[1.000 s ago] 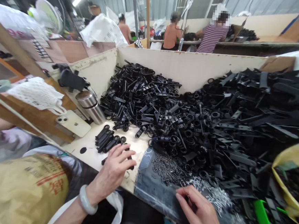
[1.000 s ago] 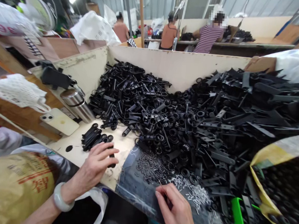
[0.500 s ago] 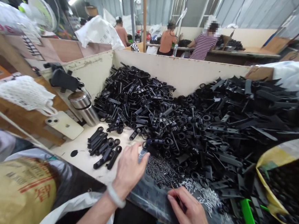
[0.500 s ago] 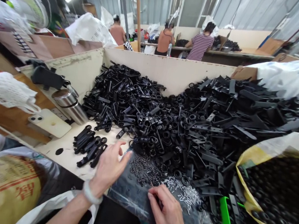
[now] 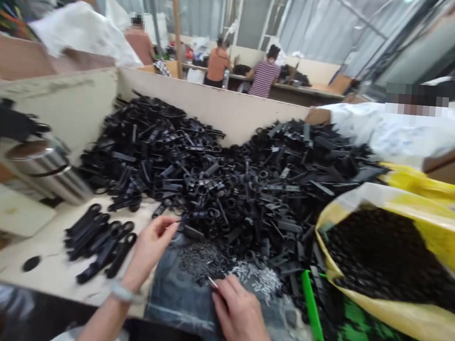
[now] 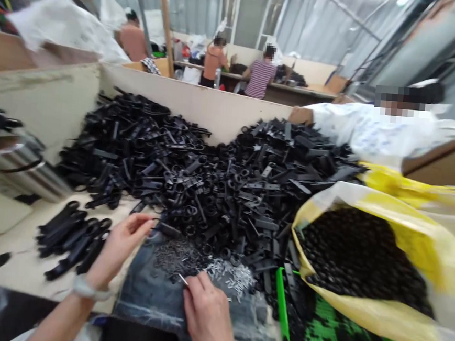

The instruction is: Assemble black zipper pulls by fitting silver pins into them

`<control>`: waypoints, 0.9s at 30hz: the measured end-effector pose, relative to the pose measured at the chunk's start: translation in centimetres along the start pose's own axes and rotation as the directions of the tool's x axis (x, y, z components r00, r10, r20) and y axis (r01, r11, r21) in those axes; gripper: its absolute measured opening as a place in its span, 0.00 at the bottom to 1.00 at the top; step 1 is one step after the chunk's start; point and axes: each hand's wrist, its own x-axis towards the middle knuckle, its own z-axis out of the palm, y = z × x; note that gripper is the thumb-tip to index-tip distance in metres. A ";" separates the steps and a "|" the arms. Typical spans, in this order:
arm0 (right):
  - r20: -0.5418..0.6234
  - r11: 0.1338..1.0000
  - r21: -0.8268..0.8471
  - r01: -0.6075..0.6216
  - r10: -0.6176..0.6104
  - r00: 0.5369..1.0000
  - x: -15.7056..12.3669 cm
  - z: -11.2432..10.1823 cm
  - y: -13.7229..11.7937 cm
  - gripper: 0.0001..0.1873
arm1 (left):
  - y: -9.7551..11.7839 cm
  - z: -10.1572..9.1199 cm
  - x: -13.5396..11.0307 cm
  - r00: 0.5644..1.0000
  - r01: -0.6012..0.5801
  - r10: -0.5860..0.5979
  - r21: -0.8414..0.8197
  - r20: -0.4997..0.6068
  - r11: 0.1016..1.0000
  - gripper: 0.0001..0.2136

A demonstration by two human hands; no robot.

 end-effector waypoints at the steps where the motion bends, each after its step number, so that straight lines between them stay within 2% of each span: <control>1: 0.010 1.000 0.013 -0.021 0.020 1.000 0.2 -0.5 0.0 0.13 | 0.0 -0.2 -0.1 1.000 0.012 -0.012 -0.086 0.003 0.996 0.14; 4: -0.024 0.989 0.126 -0.079 0.082 0.996 0.9 -2.9 0.4 0.09 | 0.6 -1.1 -0.7 0.999 0.048 -0.047 -0.282 0.010 0.958 0.15; 7: -0.137 0.974 0.185 -0.127 0.154 0.979 2.2 -5.6 1.3 0.08 | 2.3 -1.8 -1.3 0.991 0.130 -0.124 -0.581 0.050 0.803 0.14; 9: -0.183 0.983 0.122 -0.138 0.159 0.970 3.6 -6.8 1.9 0.08 | 3.6 -2.1 -1.5 0.980 0.185 -0.174 -0.733 0.091 0.654 0.14; 11: -0.143 0.993 -0.029 -0.115 0.110 0.984 5.3 -7.2 2.5 0.10 | 4.8 -2.0 -1.7 0.970 0.221 -0.217 -0.788 0.113 0.575 0.12; 13: -0.050 0.984 -0.167 -0.068 0.061 0.997 6.9 -7.1 2.9 0.11 | 5.6 -1.7 -2.3 0.958 0.263 -0.248 -0.800 0.147 0.540 0.13; 16: 0.080 0.969 -0.247 0.019 0.001 0.997 8.9 -6.6 3.5 0.10 | 5.6 -0.8 -4.1 0.917 0.385 -0.314 -0.755 0.247 0.530 0.16; 19: 0.215 0.952 -0.281 0.119 -0.058 0.975 10.2 -7.1 4.0 0.09 | 4.6 0.1 -6.7 0.804 0.583 -0.447 -0.663 0.391 0.470 0.16; 21: 0.246 0.943 -0.302 0.137 -0.061 0.967 10.7 -7.9 4.1 0.09 | 3.7 0.5 -8.4 0.722 0.683 -0.505 -0.606 0.473 0.409 0.15; 22: 0.245 0.941 -0.313 0.130 -0.052 0.968 10.9 -8.4 4.1 0.08 | 3.2 0.6 -9.2 0.694 0.712 -0.516 -0.585 0.502 0.390 0.14; 24: 0.242 0.938 -0.326 0.113 -0.033 0.970 10.8 -8.9 3.9 0.07 | 2.4 0.8 -10.3 0.669 0.738 -0.506 -0.563 0.544 0.371 0.13; 27: 0.278 0.939 -0.326 0.108 -0.014 0.960 9.8 -8.2 3.1 0.06 | 1.8 1.4 -11.0 0.670 0.741 -0.465 -0.565 0.579 0.363 0.13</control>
